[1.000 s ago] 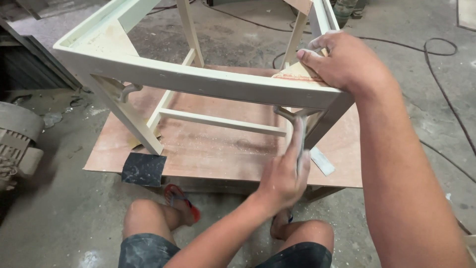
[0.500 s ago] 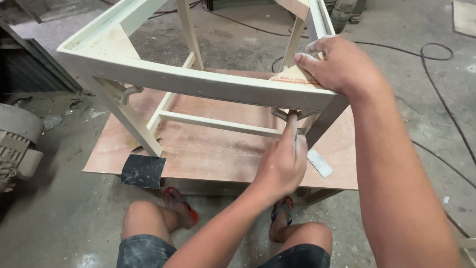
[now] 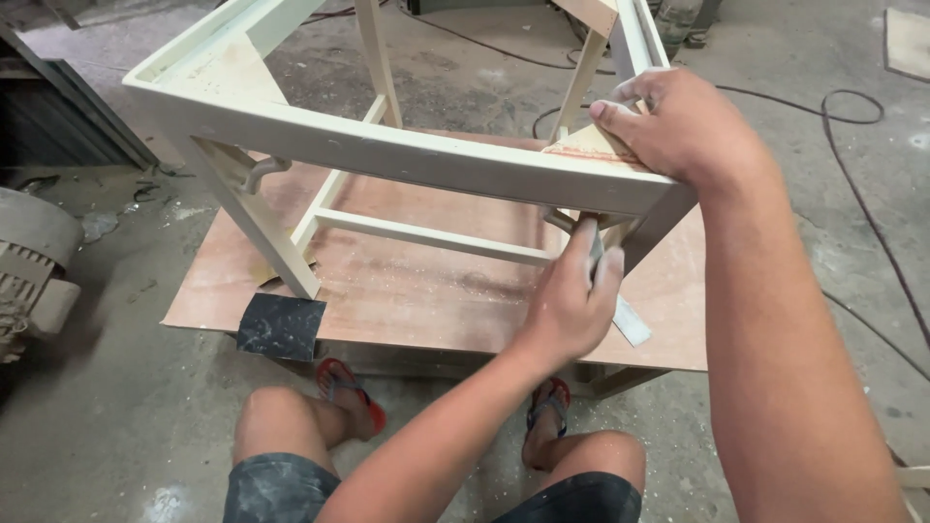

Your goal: The person sands the legs and frame of a white wooden chair using a sanding block. They work on different sides of the chair, moving the sanding block along the vertical legs and horizontal supports.

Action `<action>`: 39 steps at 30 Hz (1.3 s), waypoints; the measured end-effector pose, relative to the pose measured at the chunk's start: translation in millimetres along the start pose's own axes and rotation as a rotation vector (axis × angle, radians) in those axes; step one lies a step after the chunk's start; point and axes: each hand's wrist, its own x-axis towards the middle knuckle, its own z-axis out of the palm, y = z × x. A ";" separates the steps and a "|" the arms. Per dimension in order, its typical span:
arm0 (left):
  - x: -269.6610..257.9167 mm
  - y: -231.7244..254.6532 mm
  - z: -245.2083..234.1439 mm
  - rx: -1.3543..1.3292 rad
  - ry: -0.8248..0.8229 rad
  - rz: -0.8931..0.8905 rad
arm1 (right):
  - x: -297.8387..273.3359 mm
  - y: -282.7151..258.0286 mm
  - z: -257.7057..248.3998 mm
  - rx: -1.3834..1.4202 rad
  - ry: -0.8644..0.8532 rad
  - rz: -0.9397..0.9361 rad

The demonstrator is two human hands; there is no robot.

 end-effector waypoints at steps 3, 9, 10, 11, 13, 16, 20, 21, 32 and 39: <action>-20.8 -19.8 1.1 0.030 0.022 0.086 | 6.2 5.9 3.0 -0.003 0.019 -0.027; 2.6 -32.6 47.2 0.119 0.031 0.112 | -3.6 -3.9 -2.1 -0.027 -0.004 0.009; -3.5 -40.4 37.5 0.117 0.027 0.111 | -2.3 -1.3 -0.3 -0.027 -0.004 0.013; -7.2 -48.0 27.4 0.199 0.014 0.064 | 0.0 0.5 0.3 -0.023 0.003 -0.003; -11.8 -53.8 16.0 0.282 -0.002 0.019 | 1.7 1.7 0.4 -0.016 0.012 -0.017; -7.2 -45.2 15.9 0.134 -0.018 0.184 | 0.7 -1.2 -0.9 -0.007 -0.010 0.009; -8.3 -45.1 21.9 0.271 0.032 0.174 | -3.2 -3.0 -1.6 0.003 0.008 0.022; -12.6 -49.7 18.3 0.321 0.028 0.198 | -4.0 -4.9 -2.6 0.003 0.007 0.025; -0.5 -54.6 19.4 0.364 0.072 0.255 | 1.7 0.8 -0.5 -0.013 0.020 0.001; -49.4 -97.9 23.4 0.500 -0.009 0.396 | -7.2 -9.8 -3.0 -0.008 -0.005 0.049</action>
